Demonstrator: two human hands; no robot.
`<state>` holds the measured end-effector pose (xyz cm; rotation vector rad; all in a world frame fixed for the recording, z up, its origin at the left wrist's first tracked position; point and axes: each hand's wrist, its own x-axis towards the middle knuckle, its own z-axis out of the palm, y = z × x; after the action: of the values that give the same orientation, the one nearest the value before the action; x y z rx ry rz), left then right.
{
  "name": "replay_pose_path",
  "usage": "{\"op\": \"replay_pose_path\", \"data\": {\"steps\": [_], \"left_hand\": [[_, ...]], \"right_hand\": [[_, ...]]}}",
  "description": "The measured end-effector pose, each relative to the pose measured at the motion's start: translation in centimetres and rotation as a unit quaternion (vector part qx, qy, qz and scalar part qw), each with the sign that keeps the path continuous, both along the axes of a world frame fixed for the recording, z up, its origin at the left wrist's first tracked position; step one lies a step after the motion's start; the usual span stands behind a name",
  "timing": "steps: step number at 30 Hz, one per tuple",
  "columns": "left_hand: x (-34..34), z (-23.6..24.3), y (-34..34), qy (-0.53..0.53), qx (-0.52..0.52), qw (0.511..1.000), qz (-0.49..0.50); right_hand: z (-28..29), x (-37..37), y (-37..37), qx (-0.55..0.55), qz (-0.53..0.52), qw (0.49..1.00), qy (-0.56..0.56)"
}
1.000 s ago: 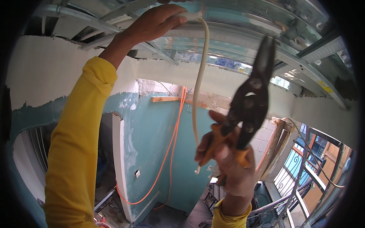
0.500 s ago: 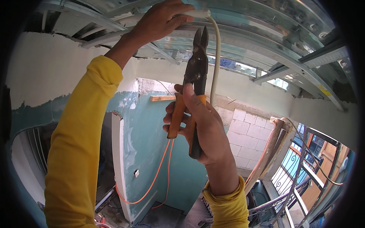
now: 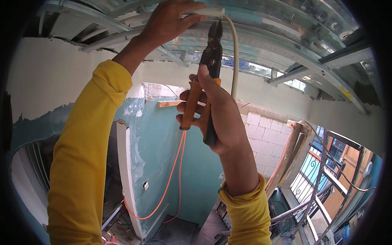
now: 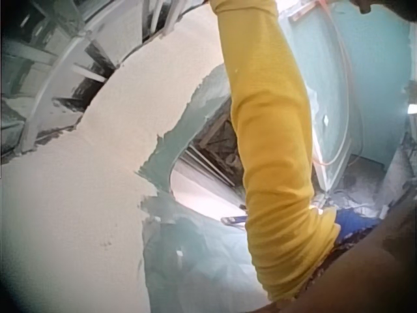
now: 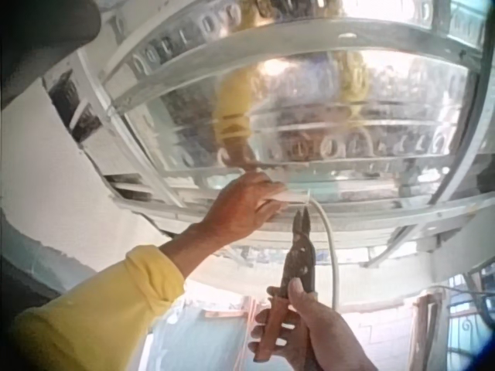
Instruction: The person installs white electrical conduit along a ceiling metal framework. They measure and cut conduit pieces, then secure them to the ceiling using pliers and fasteners. The work occurs in a room under renovation with exposed walls and a visible staircase.
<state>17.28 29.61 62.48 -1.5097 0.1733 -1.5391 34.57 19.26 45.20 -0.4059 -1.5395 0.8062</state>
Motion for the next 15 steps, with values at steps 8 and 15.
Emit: {"op": "replay_pose_path", "data": {"steps": [8,15], "left_hand": [[-0.3,-0.2,-0.4,0.02,-0.042,0.999,0.008],[0.8,-1.3,-2.9,-0.007,-0.015,0.994,0.11]], "right_hand": [[-0.2,-0.2,0.0,-0.003,0.025,1.0,0.002],[-6.4,0.6,-0.5,0.021,0.035,0.999,-0.022]]}}
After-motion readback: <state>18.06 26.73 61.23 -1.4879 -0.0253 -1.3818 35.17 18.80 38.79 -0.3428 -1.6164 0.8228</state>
